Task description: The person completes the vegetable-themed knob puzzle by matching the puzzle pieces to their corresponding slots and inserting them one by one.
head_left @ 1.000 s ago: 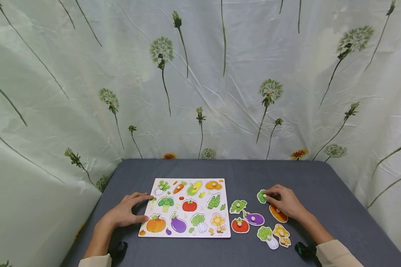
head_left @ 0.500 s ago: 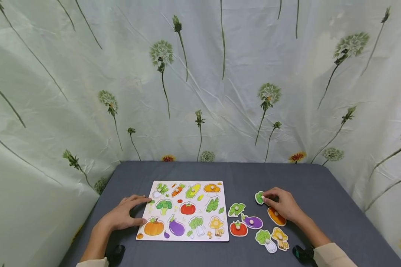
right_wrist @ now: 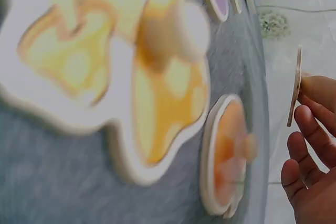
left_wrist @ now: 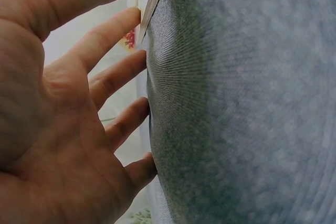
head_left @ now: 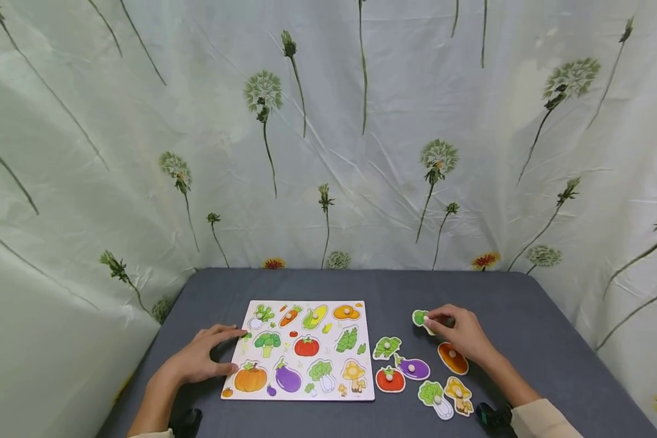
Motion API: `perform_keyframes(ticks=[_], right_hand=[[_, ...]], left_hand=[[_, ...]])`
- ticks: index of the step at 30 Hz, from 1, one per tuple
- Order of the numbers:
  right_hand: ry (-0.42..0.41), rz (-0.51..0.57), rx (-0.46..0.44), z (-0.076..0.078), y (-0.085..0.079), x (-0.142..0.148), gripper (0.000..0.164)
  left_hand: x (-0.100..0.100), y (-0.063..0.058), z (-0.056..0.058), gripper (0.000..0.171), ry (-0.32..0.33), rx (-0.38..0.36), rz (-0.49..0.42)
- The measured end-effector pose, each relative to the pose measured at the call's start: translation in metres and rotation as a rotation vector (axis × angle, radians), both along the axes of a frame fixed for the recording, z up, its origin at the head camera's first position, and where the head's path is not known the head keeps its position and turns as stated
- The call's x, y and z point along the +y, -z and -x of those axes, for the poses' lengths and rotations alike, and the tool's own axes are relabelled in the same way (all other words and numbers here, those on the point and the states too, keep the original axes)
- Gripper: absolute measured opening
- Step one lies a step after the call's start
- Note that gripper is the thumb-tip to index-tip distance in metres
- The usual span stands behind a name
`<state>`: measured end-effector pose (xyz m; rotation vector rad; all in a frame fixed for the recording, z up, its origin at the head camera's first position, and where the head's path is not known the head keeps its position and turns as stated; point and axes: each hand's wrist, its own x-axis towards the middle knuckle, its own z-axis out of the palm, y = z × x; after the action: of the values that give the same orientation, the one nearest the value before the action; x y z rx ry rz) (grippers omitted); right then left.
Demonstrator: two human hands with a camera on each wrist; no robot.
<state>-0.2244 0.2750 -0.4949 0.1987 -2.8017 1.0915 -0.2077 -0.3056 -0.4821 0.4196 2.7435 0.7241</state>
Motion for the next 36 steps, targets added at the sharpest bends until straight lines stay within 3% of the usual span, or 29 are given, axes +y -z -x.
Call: perform_keyframes(ticks=[14,36], right_hand=[[-0.043,0.072,0.036,0.008,-0.012,-0.037,0.019],[-0.137,0.085,0.05,0.014,-0.023,-0.103,0.011]], left_hand=[[-0.003,-0.002,0.0,0.072,-0.003,0.005,0.005],[0.002,-0.001,-0.001,0.075,-0.004,0.013,0.003]])
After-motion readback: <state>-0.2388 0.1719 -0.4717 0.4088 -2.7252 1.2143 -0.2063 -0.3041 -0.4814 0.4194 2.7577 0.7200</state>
